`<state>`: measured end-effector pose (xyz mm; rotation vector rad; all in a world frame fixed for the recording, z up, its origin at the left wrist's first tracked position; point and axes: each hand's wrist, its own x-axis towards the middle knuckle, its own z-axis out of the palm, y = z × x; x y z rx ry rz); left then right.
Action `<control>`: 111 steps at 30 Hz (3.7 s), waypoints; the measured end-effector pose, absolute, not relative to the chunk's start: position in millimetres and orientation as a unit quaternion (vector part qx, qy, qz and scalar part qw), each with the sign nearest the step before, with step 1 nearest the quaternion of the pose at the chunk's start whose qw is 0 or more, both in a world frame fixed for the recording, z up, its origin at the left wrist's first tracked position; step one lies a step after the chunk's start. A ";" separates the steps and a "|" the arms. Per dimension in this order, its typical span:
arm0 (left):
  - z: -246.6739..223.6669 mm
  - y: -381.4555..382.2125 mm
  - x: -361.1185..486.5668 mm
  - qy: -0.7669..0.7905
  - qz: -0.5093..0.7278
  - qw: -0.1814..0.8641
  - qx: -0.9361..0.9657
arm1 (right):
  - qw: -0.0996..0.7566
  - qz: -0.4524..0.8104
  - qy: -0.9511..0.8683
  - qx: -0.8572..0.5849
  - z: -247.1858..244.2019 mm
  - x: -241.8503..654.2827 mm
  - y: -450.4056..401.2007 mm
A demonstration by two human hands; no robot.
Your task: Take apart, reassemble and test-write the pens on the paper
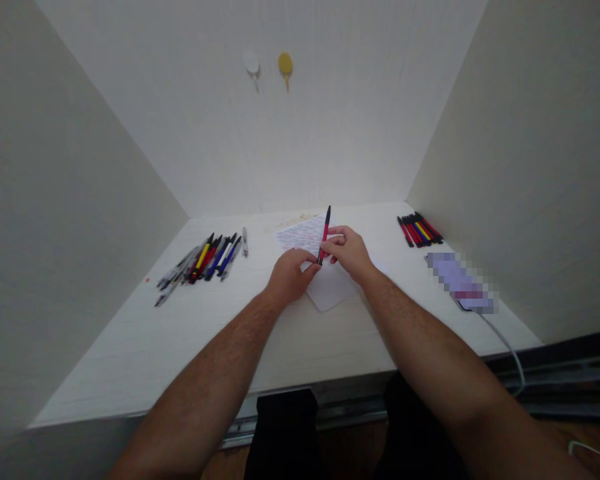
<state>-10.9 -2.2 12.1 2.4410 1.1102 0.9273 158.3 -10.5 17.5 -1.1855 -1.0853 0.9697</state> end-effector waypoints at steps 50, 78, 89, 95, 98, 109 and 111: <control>10.1 4.0 -14.1 0.451 0.242 0.174 0.841 | 0.285 0.047 -0.340 -0.895 0.3 276.0 5.5; 7.5 2.6 -13.2 0.448 0.219 0.148 0.854 | 0.223 0.057 -0.482 -0.845 15.4 245.5 -5.1; 2.2 7.3 -16.0 0.433 0.216 0.133 0.865 | 0.133 0.027 -0.592 -0.794 13.6 217.4 -7.6; 12.1 20.8 -36.9 0.541 0.274 0.074 0.792 | 0.139 0.028 -0.594 -0.792 8.4 220.6 -5.3; 18.4 30.9 -59.4 0.627 0.292 0.044 0.721 | 0.136 0.024 -0.601 -0.787 4.7 222.0 -3.1; 40.1 49.3 -143.6 0.786 0.242 -0.021 0.569 | 0.131 0.014 -0.615 -0.778 2.6 217.3 -1.8; 39.5 53.4 -159.7 0.791 0.201 -0.040 0.577 | 0.132 0.014 -0.618 -0.775 3.0 216.1 -2.2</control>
